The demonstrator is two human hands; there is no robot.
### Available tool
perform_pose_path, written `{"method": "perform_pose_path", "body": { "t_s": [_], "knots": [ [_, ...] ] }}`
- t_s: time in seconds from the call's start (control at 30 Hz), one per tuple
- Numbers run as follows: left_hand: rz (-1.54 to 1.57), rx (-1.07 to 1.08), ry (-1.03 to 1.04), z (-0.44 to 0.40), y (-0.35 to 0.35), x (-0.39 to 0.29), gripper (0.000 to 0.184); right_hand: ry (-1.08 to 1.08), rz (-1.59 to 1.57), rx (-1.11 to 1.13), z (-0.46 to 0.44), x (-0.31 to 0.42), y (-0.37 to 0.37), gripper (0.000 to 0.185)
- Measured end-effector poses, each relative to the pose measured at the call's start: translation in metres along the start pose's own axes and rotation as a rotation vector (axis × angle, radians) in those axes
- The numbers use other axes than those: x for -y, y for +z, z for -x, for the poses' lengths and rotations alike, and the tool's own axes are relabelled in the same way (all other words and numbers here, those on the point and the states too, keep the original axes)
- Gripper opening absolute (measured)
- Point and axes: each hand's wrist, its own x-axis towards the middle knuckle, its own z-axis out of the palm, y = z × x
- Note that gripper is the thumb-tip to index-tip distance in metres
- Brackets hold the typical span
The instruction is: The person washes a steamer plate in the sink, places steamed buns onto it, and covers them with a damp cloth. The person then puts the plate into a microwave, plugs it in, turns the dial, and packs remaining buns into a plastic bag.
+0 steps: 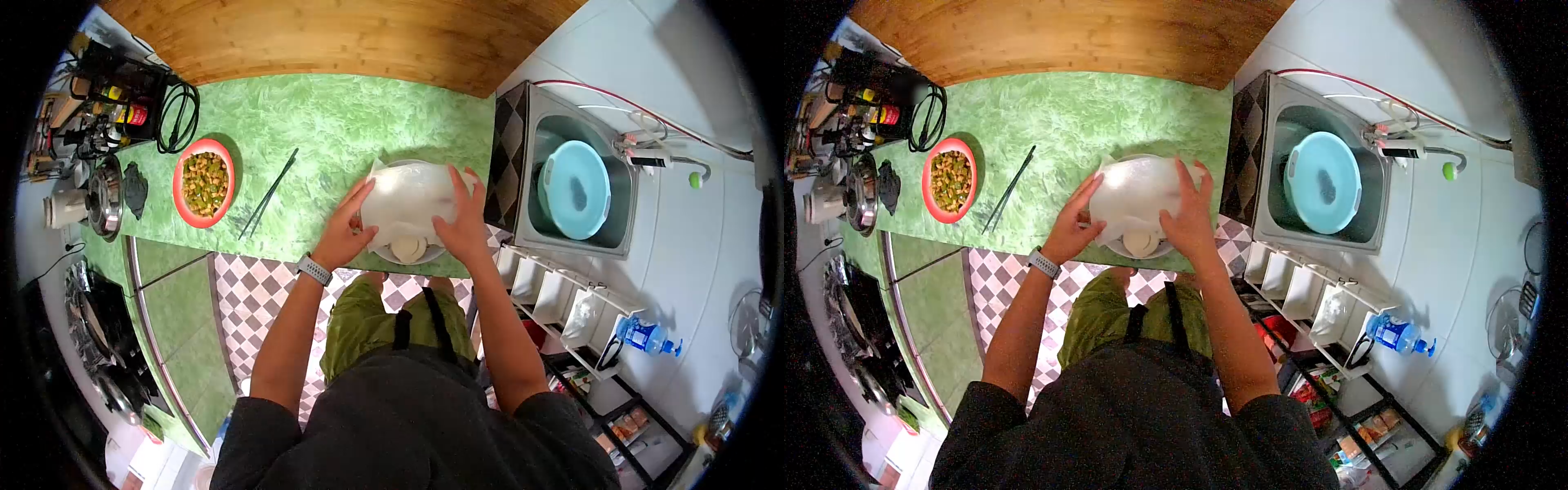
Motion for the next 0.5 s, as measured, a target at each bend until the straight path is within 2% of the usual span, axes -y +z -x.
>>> {"method": "perform_pose_path", "body": {
  "t_s": [0.1,0.17,0.2,0.23,0.27,0.33,0.37,0.43,0.5],
  "knots": [
    [0.07,-0.093,-0.027,0.006,0.002,0.003,0.083,-0.009,0.031,-0.105,0.005,-0.01,0.005,0.097],
    [0.091,-0.154,-0.037,0.012,0.008,0.012,0.081,0.17,-0.104,-0.076,0.009,-0.01,0.002,0.101],
    [0.059,-0.215,-0.036,0.014,0.012,0.021,0.073,0.231,-0.149,-0.068,0.011,-0.01,0.002,0.102],
    [0.027,-0.276,-0.034,0.017,0.015,0.029,0.066,0.211,-0.145,-0.091,0.012,-0.014,0.002,0.103],
    [0.026,-0.273,-0.033,0.019,0.017,0.03,0.066,0.191,-0.141,-0.113,0.013,-0.014,0.002,0.104],
    [0.23,-0.302,-0.305,0.021,0.019,0.033,0.047,0.193,-0.078,-0.111,0.016,-0.015,0.001,0.106],
    [0.23,-0.299,-0.305,0.022,0.02,0.033,0.047,0.194,-0.015,-0.105,0.018,-0.014,0.001,0.107],
    [0.113,-0.274,-0.323,0.023,0.019,0.034,0.032,0.195,0.026,-0.084,0.025,-0.014,0.002,0.109],
    [0.036,-0.258,-0.319,0.026,0.02,0.034,0.03,0.197,0.065,-0.063,0.03,-0.013,0.004,0.11]
  ]
}}
